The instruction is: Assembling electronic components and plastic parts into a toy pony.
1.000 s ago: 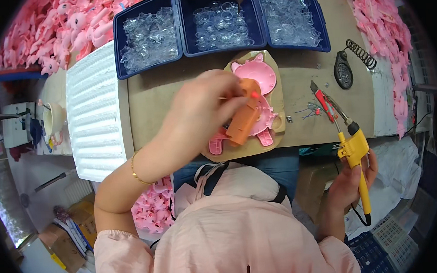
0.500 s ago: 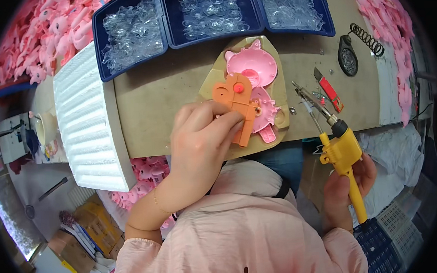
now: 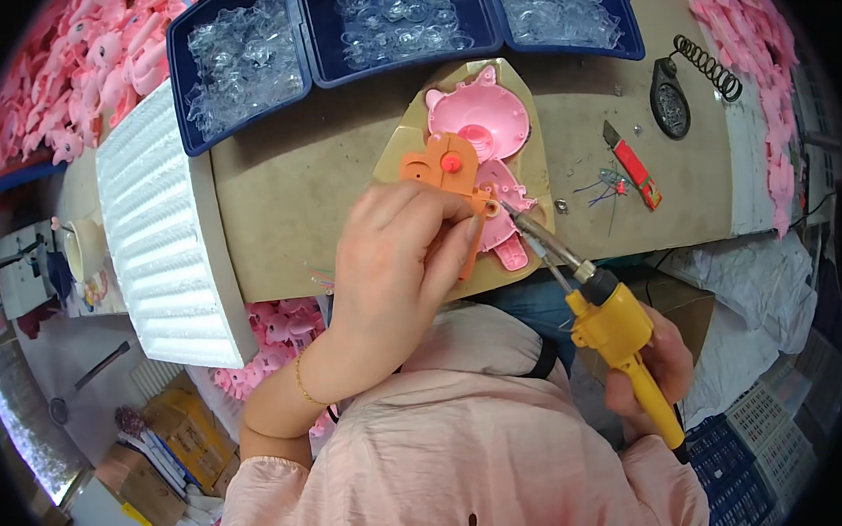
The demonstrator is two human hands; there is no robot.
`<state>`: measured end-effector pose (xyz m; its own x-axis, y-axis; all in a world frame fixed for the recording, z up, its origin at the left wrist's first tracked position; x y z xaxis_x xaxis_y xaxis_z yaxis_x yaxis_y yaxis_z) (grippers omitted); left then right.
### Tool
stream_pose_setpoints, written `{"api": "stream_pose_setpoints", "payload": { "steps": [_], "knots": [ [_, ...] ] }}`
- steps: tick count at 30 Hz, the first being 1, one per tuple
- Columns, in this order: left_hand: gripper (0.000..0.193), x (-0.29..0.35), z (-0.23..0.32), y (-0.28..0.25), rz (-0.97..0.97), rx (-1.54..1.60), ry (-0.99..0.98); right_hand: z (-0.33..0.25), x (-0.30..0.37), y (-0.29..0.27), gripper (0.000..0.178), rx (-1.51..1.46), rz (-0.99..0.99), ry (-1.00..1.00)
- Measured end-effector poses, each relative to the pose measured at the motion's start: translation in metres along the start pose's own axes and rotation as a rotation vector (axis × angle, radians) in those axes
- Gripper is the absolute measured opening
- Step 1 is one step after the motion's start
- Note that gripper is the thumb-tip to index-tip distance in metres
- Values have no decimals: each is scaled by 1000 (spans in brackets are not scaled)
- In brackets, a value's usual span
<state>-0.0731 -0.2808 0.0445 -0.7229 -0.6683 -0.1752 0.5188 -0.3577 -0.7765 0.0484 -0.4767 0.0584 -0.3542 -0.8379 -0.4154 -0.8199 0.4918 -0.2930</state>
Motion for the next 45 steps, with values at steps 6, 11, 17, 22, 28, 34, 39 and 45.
{"api": "stream_pose_setpoints", "payload": {
  "steps": [6,11,17,22,28,34,39,45],
  "knots": [
    [7,0,-1,2,0,13,-13,2,-19,11,52,-97,-55,-87],
    [7,1,-1,1,16,12,6,7,-15,15,53,-190,-162,28],
    [8,3,-2,2,1,13,2,33,3,26,52,-428,-421,666],
    [8,-1,-2,4,-1,-3,15,41,7,22,49,-421,-515,684],
    [7,-8,4,7,4,10,27,19,4,-5,53,-8,-237,153],
    [6,2,0,-2,-46,-43,-47,27,-5,-48,47,-259,236,243],
    [9,7,-10,-8,-125,-9,-64,26,-43,-165,43,47,683,165],
    [13,8,-54,-54,214,264,-263,79,-103,-168,35,259,398,143]
  ]
}}
Point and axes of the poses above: each hand's wrist, its own x-axis away from the middle knuckle, its own y-axis out of the palm, z = x × y, the point moved 8 cm from there along -x, towards the middle knuckle, and after that the axes turned 10 degrees about -x, right-handed, at the moved point
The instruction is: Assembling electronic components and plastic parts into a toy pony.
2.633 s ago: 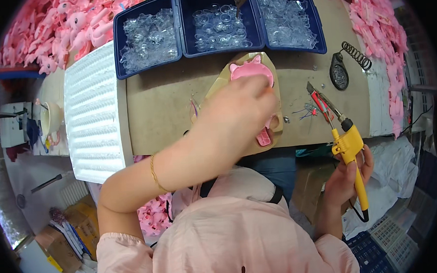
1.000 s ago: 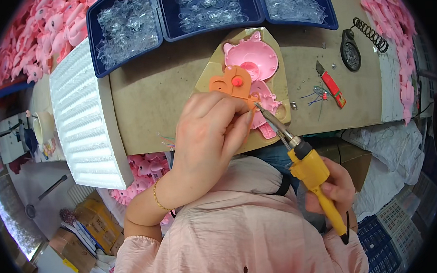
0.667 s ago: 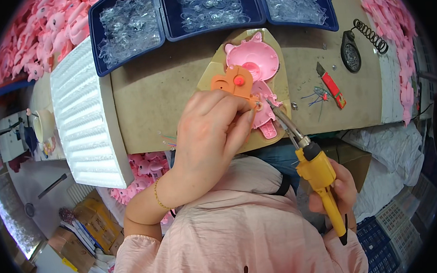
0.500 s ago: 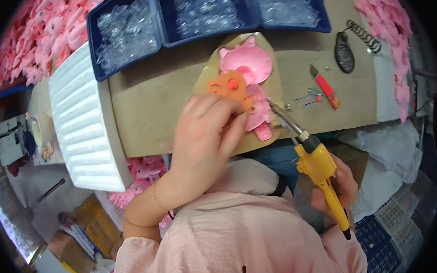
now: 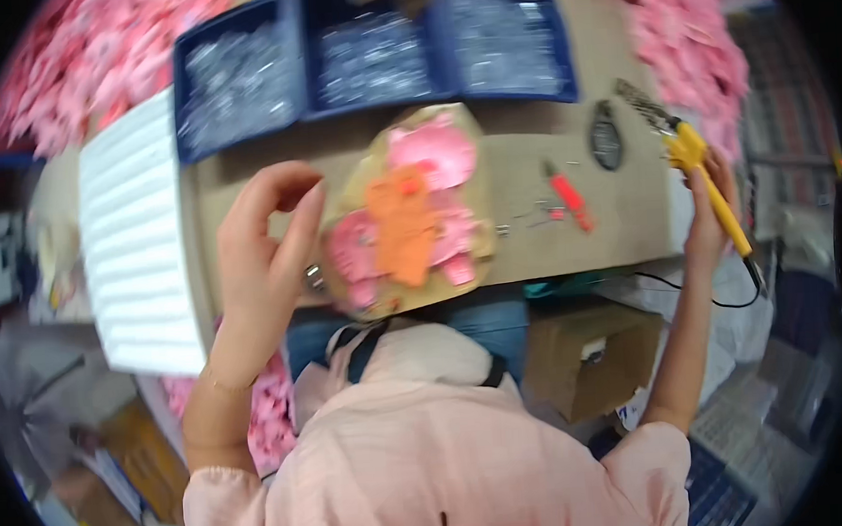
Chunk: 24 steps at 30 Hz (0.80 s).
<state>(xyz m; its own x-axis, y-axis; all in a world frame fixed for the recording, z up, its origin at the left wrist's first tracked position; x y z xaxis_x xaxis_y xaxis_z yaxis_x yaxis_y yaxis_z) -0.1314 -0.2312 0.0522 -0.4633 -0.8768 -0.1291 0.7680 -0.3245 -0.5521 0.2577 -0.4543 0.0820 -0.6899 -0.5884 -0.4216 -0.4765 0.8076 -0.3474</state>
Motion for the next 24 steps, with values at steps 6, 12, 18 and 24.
{"api": "stream_pose_setpoints", "payload": {
  "steps": [6,12,18,24],
  "knots": [
    [12,60,27,-7,-156,-327,304,77,62,34,25,-596,-83,747],
    [32,81,35,48,-64,-650,668,-116,61,224,12,-144,-866,-177],
    [27,60,22,20,-117,-244,338,-107,68,280,13,-147,-1299,-241],
    [13,-10,4,-35,237,156,104,-121,21,255,10,-454,-919,218]
  ]
}}
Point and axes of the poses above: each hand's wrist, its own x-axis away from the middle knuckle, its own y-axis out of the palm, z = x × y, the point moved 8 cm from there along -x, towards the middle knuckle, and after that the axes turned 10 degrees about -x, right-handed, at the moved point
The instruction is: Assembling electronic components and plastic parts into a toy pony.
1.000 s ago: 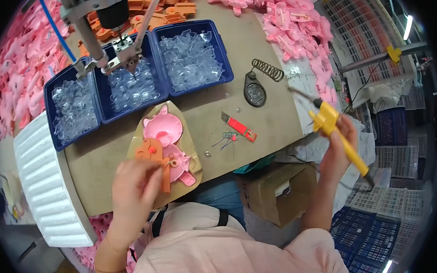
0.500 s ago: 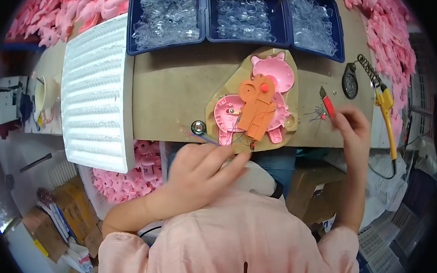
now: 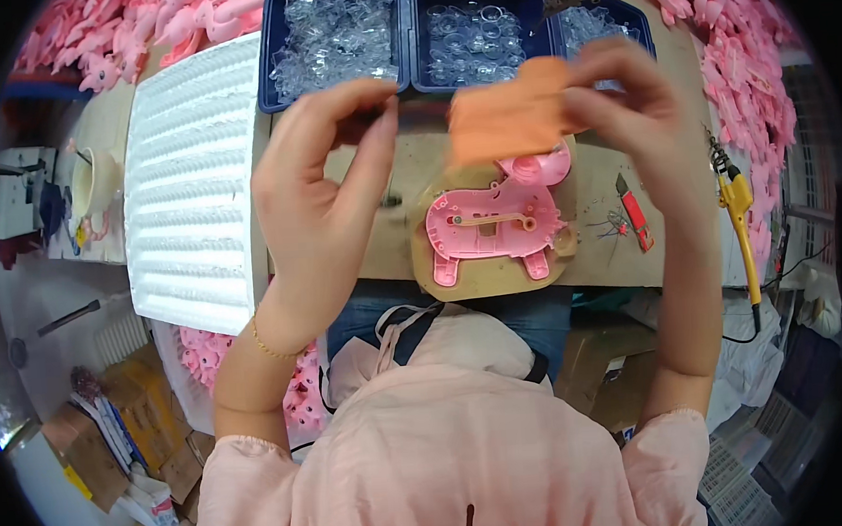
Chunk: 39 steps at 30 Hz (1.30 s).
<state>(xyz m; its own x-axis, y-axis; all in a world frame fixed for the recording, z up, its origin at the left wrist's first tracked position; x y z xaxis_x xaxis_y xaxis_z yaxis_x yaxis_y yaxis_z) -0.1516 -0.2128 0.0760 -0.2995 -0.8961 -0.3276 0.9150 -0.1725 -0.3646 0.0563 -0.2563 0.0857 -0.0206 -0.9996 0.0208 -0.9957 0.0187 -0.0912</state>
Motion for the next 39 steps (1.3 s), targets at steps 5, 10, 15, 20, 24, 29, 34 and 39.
{"api": "stream_pose_setpoints", "payload": {
  "steps": [5,10,15,20,24,29,34,39],
  "knots": [
    [13,23,2,19,-145,-145,13,-6,57,-16,11,325,190,-107],
    [20,80,-47,58,-534,611,-812,19,81,3,17,629,106,6],
    [22,80,-44,42,-345,542,-674,-3,28,66,26,372,-110,-61],
    [21,74,-40,33,-295,120,-350,31,25,90,22,637,-406,-59],
    [23,79,-43,32,-297,154,-338,31,26,92,17,560,-370,-25],
    [25,79,-44,27,-342,97,-344,32,25,102,11,627,-370,-125],
    [30,79,-20,17,-267,-556,182,35,23,112,8,835,-427,-184],
    [38,96,-14,24,-114,-738,445,30,19,116,10,838,-456,-215]
  ]
}}
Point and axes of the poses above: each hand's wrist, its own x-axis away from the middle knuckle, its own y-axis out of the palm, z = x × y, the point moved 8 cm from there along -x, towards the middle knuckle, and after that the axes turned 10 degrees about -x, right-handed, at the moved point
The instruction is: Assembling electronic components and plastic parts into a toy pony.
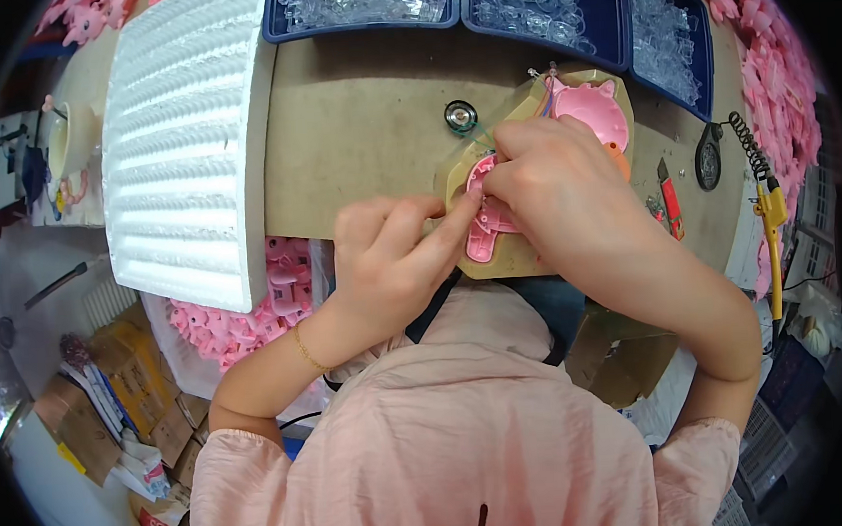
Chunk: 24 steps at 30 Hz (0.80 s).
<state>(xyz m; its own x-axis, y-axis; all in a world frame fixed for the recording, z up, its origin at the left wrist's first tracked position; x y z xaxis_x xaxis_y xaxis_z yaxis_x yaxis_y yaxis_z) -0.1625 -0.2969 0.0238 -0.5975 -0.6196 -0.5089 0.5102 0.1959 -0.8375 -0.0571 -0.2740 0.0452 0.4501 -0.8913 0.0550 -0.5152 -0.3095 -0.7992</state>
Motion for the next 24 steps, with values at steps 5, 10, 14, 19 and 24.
{"api": "stream_pose_setpoints", "payload": {
  "steps": [5,10,14,19,24],
  "knots": [
    [39,9,8,4,-117,-138,131,0,-5,6,9,24,-123,32],
    [41,-8,29,6,-365,-207,437,-2,-4,3,9,11,-76,3],
    [39,-4,26,15,-397,-76,431,15,-1,-9,11,63,-62,71],
    [30,-11,9,4,-228,114,146,42,20,-62,8,-212,171,291],
    [24,-57,-17,8,-377,458,-95,54,52,-67,14,-287,226,390]
  ]
}}
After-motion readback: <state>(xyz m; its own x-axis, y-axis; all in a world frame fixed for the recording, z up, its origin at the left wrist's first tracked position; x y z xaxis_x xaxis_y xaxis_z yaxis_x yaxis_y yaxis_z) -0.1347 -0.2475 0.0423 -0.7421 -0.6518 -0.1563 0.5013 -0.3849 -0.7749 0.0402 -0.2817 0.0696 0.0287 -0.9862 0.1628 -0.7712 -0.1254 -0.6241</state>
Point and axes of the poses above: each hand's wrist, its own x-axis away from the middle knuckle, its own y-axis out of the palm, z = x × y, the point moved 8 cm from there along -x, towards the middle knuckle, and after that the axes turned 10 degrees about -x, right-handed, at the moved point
